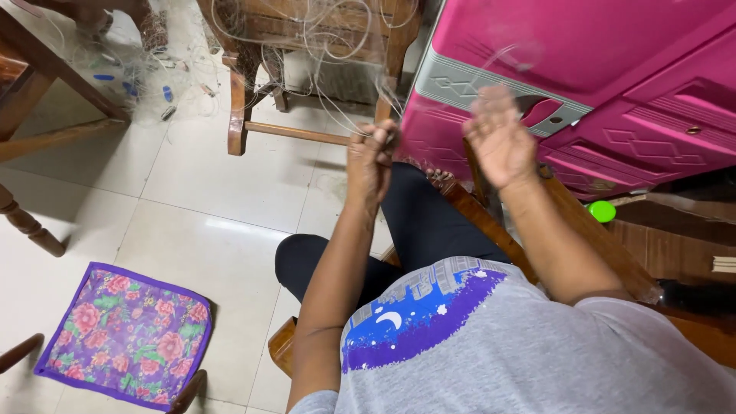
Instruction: A person is untangling and repairing a fishing net using their hands and a pair of scissors.
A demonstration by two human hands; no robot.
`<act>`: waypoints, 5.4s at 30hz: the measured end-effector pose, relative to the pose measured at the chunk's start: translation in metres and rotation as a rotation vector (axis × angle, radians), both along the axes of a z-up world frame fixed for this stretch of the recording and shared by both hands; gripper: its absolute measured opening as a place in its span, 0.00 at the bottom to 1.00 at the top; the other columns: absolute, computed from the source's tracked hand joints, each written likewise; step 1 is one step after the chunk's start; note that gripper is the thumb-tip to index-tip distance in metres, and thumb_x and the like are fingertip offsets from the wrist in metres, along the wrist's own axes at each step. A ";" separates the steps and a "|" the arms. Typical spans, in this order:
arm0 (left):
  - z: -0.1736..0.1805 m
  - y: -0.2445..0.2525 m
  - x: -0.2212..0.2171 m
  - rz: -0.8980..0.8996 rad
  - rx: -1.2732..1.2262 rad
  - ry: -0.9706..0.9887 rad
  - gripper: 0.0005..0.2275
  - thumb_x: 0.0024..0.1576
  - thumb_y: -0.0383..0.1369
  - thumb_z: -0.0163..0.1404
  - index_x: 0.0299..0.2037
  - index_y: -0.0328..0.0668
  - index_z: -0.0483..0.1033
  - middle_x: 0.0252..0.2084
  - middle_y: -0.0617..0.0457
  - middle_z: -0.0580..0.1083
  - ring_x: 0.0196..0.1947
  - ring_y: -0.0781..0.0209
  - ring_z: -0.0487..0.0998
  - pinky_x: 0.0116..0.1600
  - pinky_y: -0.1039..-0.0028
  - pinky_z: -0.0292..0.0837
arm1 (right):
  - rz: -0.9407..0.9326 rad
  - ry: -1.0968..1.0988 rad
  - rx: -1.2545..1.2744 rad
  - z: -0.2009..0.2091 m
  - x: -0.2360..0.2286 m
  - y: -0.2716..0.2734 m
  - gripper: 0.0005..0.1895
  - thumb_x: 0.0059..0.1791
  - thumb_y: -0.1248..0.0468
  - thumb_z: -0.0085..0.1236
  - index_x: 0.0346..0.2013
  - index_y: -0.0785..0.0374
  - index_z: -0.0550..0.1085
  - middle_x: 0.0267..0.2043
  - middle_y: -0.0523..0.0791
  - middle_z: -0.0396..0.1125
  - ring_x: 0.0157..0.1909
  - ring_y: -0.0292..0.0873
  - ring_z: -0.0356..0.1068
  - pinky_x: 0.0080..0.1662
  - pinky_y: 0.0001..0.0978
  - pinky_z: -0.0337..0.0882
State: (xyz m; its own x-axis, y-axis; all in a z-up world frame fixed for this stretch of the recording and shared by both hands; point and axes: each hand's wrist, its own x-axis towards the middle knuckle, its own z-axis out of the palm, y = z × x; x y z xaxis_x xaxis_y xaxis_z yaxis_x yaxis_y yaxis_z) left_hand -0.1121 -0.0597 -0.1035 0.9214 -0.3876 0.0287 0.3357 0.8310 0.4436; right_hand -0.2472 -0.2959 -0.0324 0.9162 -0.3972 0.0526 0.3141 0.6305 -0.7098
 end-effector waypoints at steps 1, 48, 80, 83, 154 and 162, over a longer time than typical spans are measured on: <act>0.001 -0.006 -0.008 -0.004 -0.004 -0.001 0.07 0.72 0.25 0.64 0.52 0.54 0.83 0.51 0.50 0.91 0.54 0.59 0.93 0.64 0.70 0.88 | -0.004 -0.001 -0.004 -0.006 0.003 0.020 0.27 0.62 0.47 0.67 0.76 0.45 0.77 0.75 0.41 0.80 0.76 0.43 0.81 0.82 0.49 0.81; 0.040 -0.005 -0.042 -0.147 0.160 -0.388 0.08 0.77 0.30 0.57 0.62 0.38 0.81 0.54 0.44 0.85 0.57 0.60 0.89 0.70 0.64 0.87 | 0.187 0.180 0.044 0.004 0.013 0.056 0.46 0.59 0.25 0.51 0.75 0.58 0.78 0.70 0.56 0.81 0.64 0.56 0.86 0.63 0.49 0.89; 0.035 0.111 0.082 0.076 -0.270 0.000 0.09 0.76 0.44 0.56 0.58 0.54 0.80 0.41 0.60 0.75 0.42 0.65 0.82 0.76 0.51 0.84 | -0.221 0.080 -0.296 0.056 -0.042 -0.032 0.18 0.67 0.42 0.58 0.39 0.45 0.77 0.20 0.34 0.58 0.29 0.37 0.70 0.51 0.39 0.82; 0.030 0.113 0.086 0.082 -0.234 0.014 0.07 0.77 0.43 0.55 0.56 0.55 0.81 0.43 0.58 0.77 0.44 0.63 0.83 0.70 0.59 0.86 | -0.230 0.055 -0.300 0.054 -0.038 -0.034 0.18 0.66 0.42 0.60 0.40 0.46 0.76 0.19 0.35 0.57 0.29 0.38 0.69 0.51 0.39 0.82; 0.078 0.063 0.006 -0.042 -0.345 -0.294 0.31 0.73 0.25 0.61 0.86 0.38 0.62 0.62 0.33 0.86 0.64 0.40 0.91 0.79 0.46 0.82 | 0.051 -0.036 -0.310 0.000 -0.010 0.030 0.14 0.71 0.56 0.51 0.43 0.55 0.74 0.31 0.49 0.75 0.57 0.52 0.89 0.69 0.50 0.87; 0.035 0.062 0.047 0.271 0.142 -0.086 0.19 0.78 0.42 0.54 0.41 0.36 0.88 0.51 0.28 0.89 0.46 0.44 0.96 0.54 0.58 0.96 | -0.172 -0.004 -0.203 0.013 -0.018 -0.066 0.15 0.71 0.45 0.47 0.48 0.43 0.76 0.30 0.36 0.67 0.53 0.36 0.83 0.72 0.42 0.88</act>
